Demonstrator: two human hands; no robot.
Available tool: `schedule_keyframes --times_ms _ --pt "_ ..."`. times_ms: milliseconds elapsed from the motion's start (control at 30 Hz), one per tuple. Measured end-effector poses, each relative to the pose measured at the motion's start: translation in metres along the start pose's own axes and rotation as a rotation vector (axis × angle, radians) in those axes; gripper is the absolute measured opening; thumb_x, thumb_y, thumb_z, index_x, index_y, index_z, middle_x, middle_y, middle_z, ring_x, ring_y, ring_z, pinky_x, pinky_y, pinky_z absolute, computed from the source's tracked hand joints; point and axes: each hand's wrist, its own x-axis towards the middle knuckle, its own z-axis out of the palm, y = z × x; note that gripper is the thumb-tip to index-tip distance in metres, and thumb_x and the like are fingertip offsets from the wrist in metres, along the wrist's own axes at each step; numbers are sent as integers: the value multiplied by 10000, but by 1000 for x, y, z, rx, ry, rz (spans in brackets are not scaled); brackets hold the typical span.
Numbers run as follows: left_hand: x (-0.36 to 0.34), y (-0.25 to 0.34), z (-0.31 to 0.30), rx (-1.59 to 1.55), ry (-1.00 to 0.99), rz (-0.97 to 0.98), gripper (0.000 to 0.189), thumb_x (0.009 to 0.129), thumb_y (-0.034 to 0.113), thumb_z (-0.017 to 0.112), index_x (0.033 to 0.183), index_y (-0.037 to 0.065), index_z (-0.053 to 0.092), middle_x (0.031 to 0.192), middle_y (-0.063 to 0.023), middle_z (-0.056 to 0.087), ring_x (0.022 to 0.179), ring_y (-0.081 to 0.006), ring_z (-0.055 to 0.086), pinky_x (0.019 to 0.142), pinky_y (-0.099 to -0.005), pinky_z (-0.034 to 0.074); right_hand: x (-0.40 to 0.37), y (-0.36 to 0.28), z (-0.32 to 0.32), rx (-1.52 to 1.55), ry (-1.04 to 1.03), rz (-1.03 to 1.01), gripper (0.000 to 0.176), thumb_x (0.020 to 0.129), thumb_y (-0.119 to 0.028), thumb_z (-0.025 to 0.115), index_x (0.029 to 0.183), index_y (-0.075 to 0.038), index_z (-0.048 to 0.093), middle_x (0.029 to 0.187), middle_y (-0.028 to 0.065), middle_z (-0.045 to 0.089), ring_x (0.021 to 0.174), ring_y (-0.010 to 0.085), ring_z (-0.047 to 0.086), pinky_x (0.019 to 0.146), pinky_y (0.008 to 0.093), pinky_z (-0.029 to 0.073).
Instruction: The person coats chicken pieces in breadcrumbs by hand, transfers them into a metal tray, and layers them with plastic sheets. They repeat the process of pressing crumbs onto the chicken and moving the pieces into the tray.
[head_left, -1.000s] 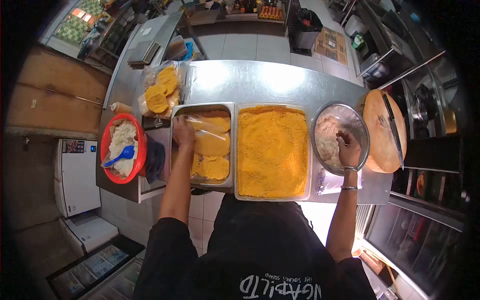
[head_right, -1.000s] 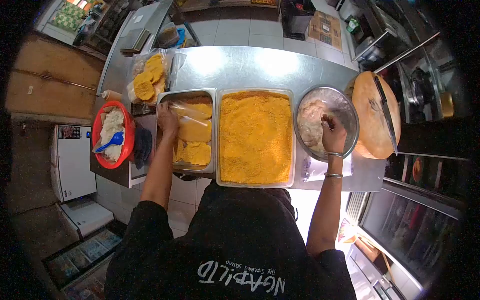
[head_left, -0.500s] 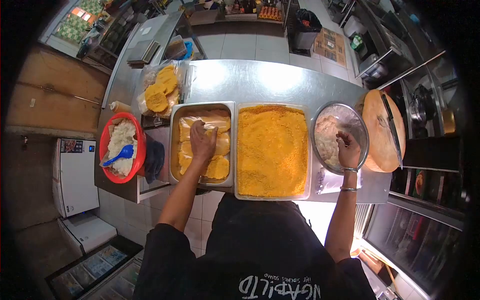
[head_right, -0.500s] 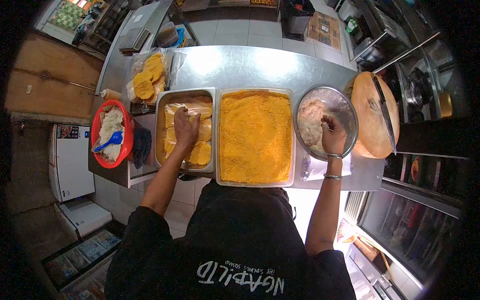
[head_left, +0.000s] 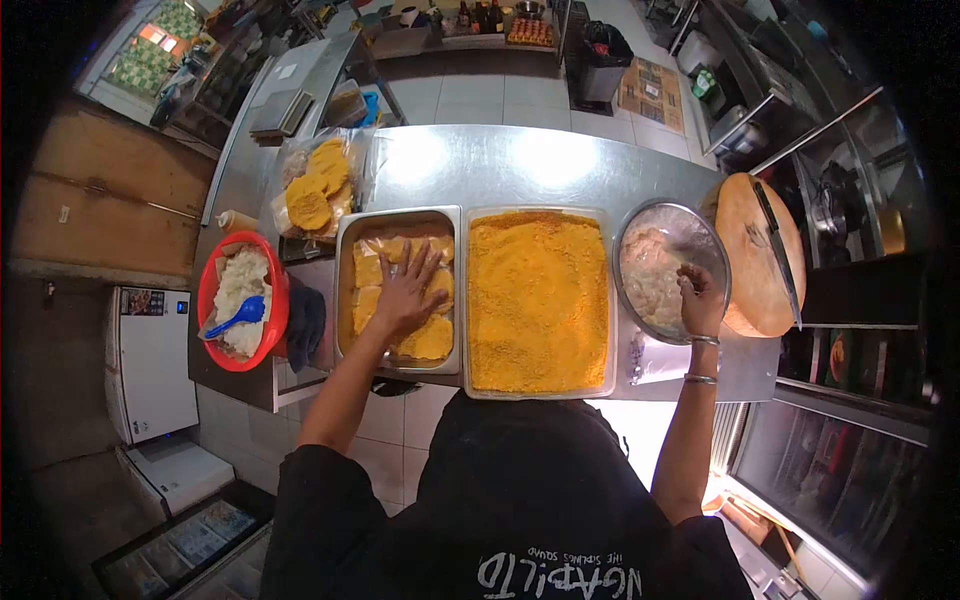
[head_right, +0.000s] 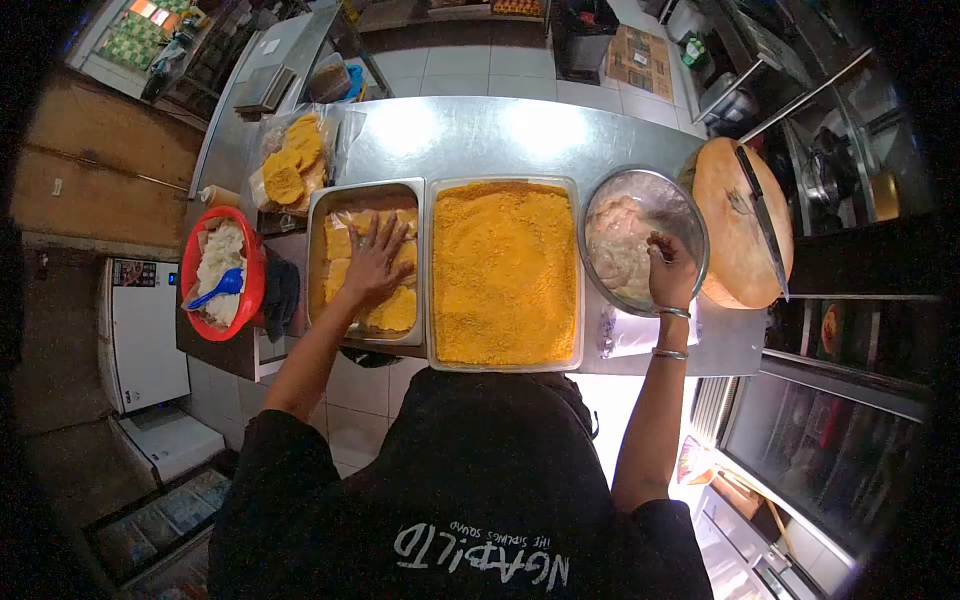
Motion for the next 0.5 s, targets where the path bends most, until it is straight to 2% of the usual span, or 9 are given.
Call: schedule_keyframes --times_ms 67,100,167,267,400,500 --pt "-2 -9 -1 -55 -54 139 747 957 626 364 1564 209 238 1645 -123 67 1507 -382 23 1137 -671 -59 -2 -6 -3 -44 1 -7 228 886 -32 629 1104 21 674 1008 116 738 943 180 711 841 289 545" --pt "-2 -12 1 -57 -52 142 747 957 626 364 1564 209 238 1645 -123 67 1507 -382 23 1137 -671 -59 -2 -6 -4 -46 4 -7 228 886 -32 629 1104 21 674 1008 116 738 943 180 711 841 289 545" --pt "-2 -16 6 25 43 -98 763 947 641 375 1564 212 240 1643 -124 86 1506 -387 23 1140 -667 -57 -1 -7 -4 -33 0 -12 228 885 -35 627 1101 19 676 1007 116 738 942 184 712 842 292 546" --pt "0 -24 15 44 75 -155 760 934 651 398 1559 241 258 1638 -129 121 1505 -391 23 1142 -666 -54 1 -10 -6 -39 -7 -9 229 881 -45 627 1096 15 678 1010 120 738 935 192 716 836 297 548" --pt "-2 -20 -1 8 59 -136 760 915 670 422 1549 273 287 1633 -133 143 1505 -393 22 1147 -658 -48 10 -3 -6 -109 -23 -29 234 880 -64 628 1097 4 680 1006 121 741 923 197 719 832 301 547" --pt "-4 -22 -12 9 28 -97 798 904 730 371 1552 274 282 1638 -127 116 1502 -396 29 1155 -638 -53 15 -1 -6 -116 -27 3 236 879 -82 634 1098 -8 682 997 121 743 915 199 722 827 306 548"
